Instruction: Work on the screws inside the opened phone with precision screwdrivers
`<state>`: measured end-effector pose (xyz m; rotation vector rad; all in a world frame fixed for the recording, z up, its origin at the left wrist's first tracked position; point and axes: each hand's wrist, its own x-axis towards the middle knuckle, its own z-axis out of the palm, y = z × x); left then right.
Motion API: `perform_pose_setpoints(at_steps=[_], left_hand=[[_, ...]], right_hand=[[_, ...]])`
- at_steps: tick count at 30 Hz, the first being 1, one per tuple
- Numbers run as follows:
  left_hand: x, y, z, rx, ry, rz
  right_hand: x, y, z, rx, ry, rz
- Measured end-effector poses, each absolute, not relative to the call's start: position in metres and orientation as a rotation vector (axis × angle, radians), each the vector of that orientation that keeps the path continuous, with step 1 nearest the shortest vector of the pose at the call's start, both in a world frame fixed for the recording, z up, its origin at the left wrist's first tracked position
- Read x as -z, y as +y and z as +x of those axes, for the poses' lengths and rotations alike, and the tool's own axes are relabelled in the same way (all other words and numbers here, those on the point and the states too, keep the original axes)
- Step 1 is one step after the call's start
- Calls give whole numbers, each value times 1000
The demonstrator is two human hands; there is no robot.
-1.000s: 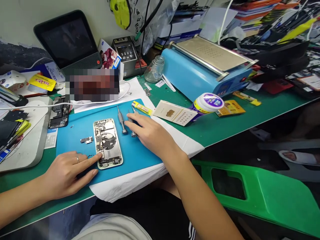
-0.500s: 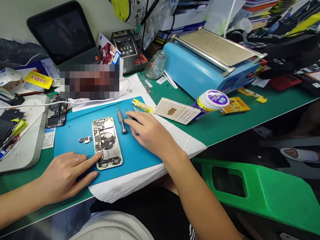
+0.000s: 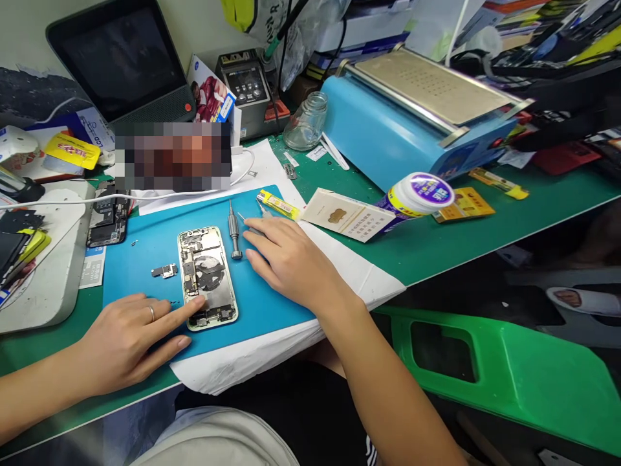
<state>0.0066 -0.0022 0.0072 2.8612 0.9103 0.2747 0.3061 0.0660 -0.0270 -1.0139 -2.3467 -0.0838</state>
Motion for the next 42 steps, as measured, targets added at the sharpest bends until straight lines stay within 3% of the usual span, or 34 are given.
perform_pose_setpoints(at_steps=[17, 24, 42], left_hand=[[-12, -1, 9, -307, 892, 2828], [-11, -2, 6, -481, 892, 2782], [-9, 0, 9, -473, 885, 2821]], right_hand=[[17, 58, 307, 12, -2286, -948], [-1, 21, 271, -228, -2342, -761], [8, 19, 261, -182, -2439, -754]])
